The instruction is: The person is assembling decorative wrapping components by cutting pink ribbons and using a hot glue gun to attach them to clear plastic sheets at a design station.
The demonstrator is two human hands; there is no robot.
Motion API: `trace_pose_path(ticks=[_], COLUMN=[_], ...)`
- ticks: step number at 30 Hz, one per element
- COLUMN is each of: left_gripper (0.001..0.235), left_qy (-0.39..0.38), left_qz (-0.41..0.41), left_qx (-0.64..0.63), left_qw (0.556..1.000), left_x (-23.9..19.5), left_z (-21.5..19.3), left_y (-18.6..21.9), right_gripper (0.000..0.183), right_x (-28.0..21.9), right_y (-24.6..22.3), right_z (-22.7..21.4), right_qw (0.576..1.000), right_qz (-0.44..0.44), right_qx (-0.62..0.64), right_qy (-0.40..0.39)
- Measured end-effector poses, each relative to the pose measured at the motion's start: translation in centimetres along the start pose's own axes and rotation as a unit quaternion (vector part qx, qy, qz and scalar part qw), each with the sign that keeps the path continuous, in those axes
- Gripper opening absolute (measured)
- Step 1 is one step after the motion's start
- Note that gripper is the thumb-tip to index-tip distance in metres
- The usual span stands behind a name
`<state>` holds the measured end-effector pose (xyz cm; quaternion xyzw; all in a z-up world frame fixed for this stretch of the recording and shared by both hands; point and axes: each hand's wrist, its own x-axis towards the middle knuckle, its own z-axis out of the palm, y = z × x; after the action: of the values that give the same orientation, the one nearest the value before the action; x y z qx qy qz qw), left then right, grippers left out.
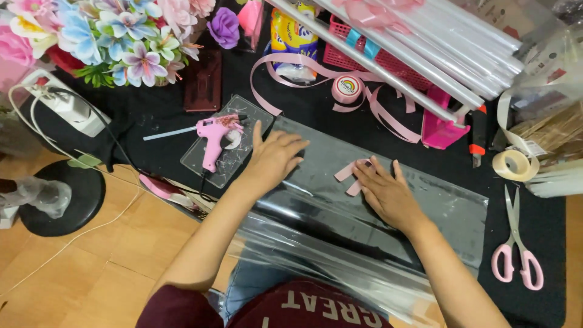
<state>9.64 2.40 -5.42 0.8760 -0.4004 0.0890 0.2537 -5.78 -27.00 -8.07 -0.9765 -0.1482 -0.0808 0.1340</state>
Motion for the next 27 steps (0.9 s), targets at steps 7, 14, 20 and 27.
trace_pose_path(ticks=[7,14,20,27], left_gripper=[0.009,0.009,0.003,0.004], left_qy=[-0.085,-0.144,-0.020,-0.074], left_qz=[-0.026,-0.073,-0.130,-0.030], left_qx=[-0.021,-0.087,-0.292,-0.114], left_qw=[0.996,0.983,0.947,0.990], left_x=[2.0,-0.9,-2.0,3.3], left_z=[3.8,-2.6,-6.1,3.7], left_y=[-2.8,-1.4,0.4,4.8], right_gripper=[0.048,0.047,0.048,0.049], right_x=[-0.1,0.0,-0.1,0.1], right_y=[0.2,0.2,0.5,0.7], right_z=[0.5,0.5,0.9,0.3], right_qw=[1.000,1.000,1.000,0.999], right_qz=[0.003,-0.010,-0.002,0.000], right_qx=[-0.006,-0.013,-0.002,0.049], right_qy=[0.011,0.019,0.016,-0.009])
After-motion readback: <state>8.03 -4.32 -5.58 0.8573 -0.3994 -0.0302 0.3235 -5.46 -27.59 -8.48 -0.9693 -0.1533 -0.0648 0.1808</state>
